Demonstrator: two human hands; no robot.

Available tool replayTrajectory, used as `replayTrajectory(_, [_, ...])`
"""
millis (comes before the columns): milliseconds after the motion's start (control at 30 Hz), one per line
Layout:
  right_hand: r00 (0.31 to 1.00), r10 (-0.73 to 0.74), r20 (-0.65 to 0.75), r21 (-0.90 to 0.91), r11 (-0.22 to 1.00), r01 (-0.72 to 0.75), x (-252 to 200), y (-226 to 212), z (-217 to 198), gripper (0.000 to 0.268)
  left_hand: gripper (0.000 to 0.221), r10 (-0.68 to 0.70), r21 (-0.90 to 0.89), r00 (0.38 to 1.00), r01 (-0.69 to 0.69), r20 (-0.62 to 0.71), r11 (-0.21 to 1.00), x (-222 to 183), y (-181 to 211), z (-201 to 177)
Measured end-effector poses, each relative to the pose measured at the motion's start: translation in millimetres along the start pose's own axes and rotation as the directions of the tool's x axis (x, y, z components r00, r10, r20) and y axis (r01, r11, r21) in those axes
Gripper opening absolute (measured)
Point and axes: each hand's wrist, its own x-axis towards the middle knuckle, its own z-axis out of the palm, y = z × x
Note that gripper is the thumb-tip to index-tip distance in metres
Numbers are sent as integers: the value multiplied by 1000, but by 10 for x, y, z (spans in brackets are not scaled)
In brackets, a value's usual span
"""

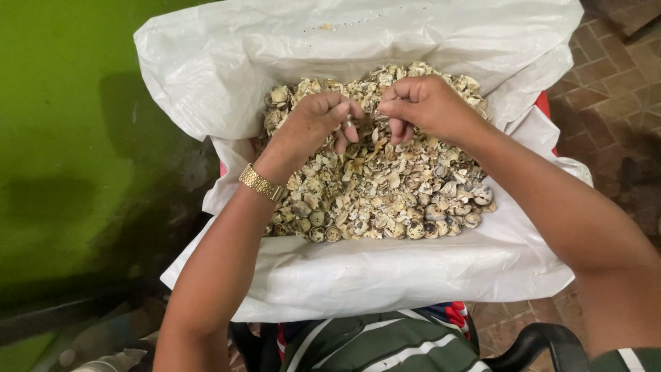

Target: Sorting through a large bag of dried agricultural material by hand

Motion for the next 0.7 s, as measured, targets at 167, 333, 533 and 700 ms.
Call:
replayTrajectory(167, [999, -36, -13, -45, 998, 36, 31, 105, 24, 16, 29, -34, 92, 997, 29, 62, 995, 71, -97, -31])
replayTrajectory(333, [998, -51, 30, -104, 993, 54, 28, -17, 11, 18, 31, -64, 199, 992, 41, 111, 979, 10, 10, -3])
replayTrajectory(533, [998, 7, 66, -33, 999, -4, -39, -58, 16, 19, 27, -115, 196, 991, 98, 73, 976, -2, 21, 8])
replayTrajectory(700, [1000, -26, 5, -109, 994, 26, -49, 16, 9, 14, 37, -76, 207, 996, 66, 44, 976, 17, -51, -31])
